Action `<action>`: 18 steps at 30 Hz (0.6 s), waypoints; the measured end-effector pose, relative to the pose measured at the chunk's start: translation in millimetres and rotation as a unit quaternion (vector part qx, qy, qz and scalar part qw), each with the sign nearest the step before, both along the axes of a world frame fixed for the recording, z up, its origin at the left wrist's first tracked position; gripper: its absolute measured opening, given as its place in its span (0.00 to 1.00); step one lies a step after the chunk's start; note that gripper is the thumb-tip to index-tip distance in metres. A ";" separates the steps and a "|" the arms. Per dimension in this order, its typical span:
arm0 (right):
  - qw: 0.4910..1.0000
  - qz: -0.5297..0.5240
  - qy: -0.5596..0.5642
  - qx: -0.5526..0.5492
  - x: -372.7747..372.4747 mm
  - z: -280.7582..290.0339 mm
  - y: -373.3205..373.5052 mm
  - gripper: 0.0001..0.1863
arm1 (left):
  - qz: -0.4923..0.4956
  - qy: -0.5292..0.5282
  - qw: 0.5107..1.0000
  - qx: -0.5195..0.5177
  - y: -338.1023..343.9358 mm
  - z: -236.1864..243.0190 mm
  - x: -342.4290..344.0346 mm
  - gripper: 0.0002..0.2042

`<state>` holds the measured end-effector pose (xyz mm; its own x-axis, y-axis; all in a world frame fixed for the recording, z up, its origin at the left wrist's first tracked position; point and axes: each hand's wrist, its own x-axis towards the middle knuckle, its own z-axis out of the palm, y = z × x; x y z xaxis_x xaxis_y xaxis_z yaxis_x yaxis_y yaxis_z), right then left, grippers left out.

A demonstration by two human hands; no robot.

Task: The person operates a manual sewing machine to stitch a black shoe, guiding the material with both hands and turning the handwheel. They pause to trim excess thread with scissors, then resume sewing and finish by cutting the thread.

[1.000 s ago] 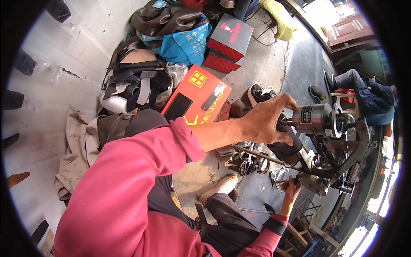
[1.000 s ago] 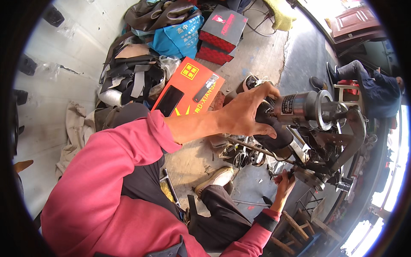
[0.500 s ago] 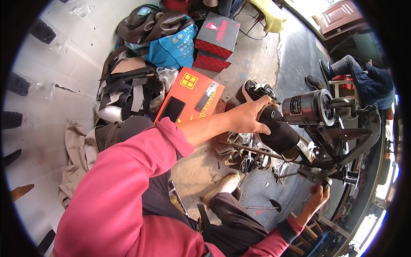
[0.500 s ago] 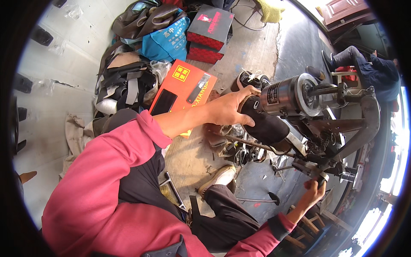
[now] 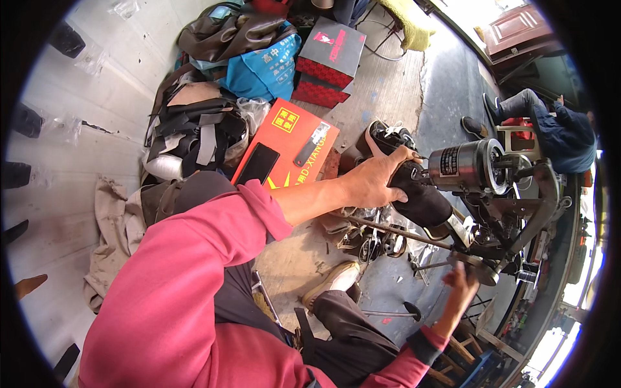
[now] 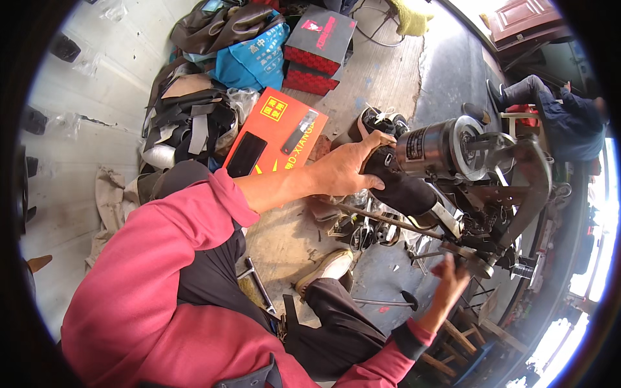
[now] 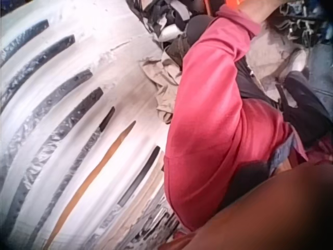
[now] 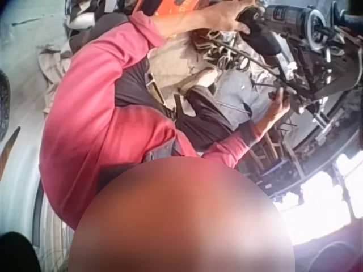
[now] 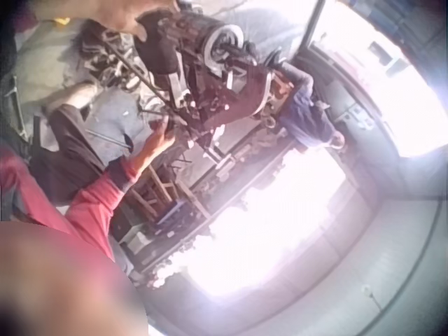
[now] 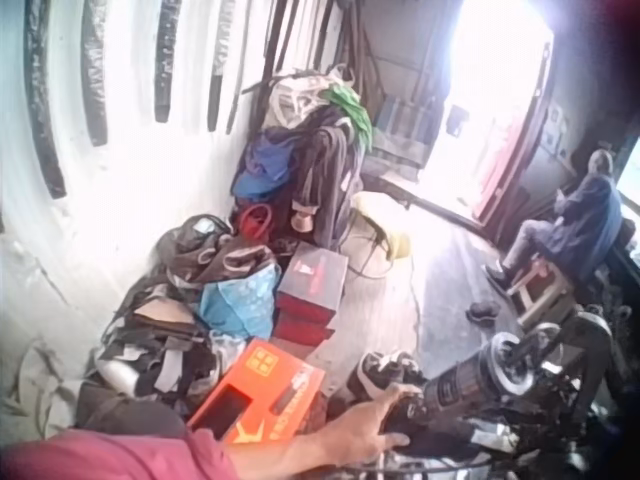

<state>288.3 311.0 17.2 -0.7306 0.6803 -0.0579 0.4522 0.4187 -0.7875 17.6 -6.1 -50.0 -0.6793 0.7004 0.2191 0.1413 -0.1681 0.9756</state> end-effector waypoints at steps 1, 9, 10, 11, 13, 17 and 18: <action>0.998 -0.054 0.027 0.030 4.4 12.9 6.2 0.11 | 0.004 0.007 1.000 -0.009 -0.4 0.5 0.4 0.37; 0.987 -0.157 -0.008 -0.031 42.1 -51.4 88.3 0.03 | -0.003 0.012 1.000 -0.013 -4.1 4.2 0.6 0.36; 0.979 -0.171 -0.108 -0.024 37.2 -65.6 78.1 0.05 | 0.003 0.021 1.000 -0.012 -3.3 3.8 0.7 0.36; 0.984 -0.109 -0.112 -0.082 27.9 -72.4 66.4 0.07 | 0.010 0.031 0.999 -0.013 -2.4 3.3 0.6 0.36; 0.987 -0.045 -0.103 -0.116 8.5 -72.4 34.4 0.10 | 0.024 0.050 0.998 -0.006 -0.8 1.8 0.7 0.36; 1.000 0.004 0.009 -0.028 7.1 1.9 14.3 0.13 | 0.029 0.056 0.998 0.007 0.1 -0.3 1.9 0.37; 0.999 -0.023 0.030 0.007 11.5 17.8 23.7 0.09 | 0.029 0.056 0.998 0.013 -0.2 -0.5 1.9 0.37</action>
<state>299.8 334.7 35.0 -0.7011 0.7131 -0.0061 0.4235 0.4094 -0.8081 19.5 -6.3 -50.5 -0.6882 0.6541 0.3138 0.2590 -0.1824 0.9485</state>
